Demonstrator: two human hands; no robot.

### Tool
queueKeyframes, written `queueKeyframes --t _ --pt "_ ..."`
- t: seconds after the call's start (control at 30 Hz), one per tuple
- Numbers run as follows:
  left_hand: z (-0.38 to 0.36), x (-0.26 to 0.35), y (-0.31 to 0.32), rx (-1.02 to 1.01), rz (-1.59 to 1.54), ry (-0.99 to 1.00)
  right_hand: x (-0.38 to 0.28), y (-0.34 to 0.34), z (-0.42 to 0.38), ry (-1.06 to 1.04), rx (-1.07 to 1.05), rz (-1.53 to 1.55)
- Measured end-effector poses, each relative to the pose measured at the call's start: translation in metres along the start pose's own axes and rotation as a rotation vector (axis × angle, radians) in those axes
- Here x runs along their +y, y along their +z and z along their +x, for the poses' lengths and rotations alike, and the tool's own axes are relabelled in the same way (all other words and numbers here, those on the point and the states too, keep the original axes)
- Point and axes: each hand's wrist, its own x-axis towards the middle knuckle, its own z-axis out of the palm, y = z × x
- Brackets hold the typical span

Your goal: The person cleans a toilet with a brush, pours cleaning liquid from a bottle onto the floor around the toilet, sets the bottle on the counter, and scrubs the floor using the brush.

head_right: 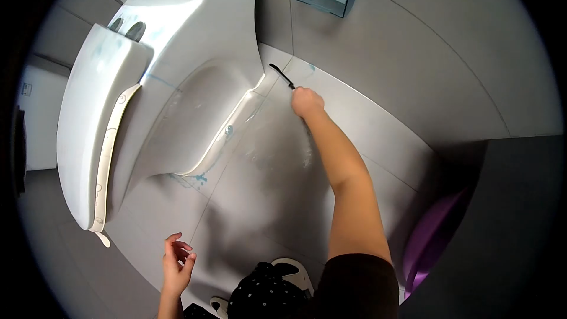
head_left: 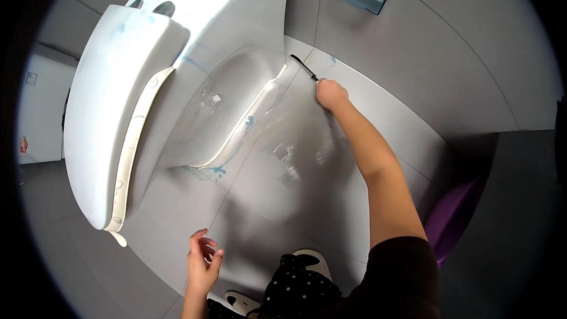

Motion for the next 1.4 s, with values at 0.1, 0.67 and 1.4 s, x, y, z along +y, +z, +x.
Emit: queueKeyframes --t 0.1,0.67,1.4 --pt "0.006 0.015 0.003 -0.019 0.061 0.048 0.019 -0.007 -0.004 0.136 0.083 0.113" --pt "0.025 0.032 0.010 -0.002 0.024 0.028 0.019 -0.020 0.009 0.121 0.018 0.110" --pt "0.031 0.020 0.019 -0.013 -0.113 0.068 0.035 -0.014 0.024 0.064 -0.022 0.061"
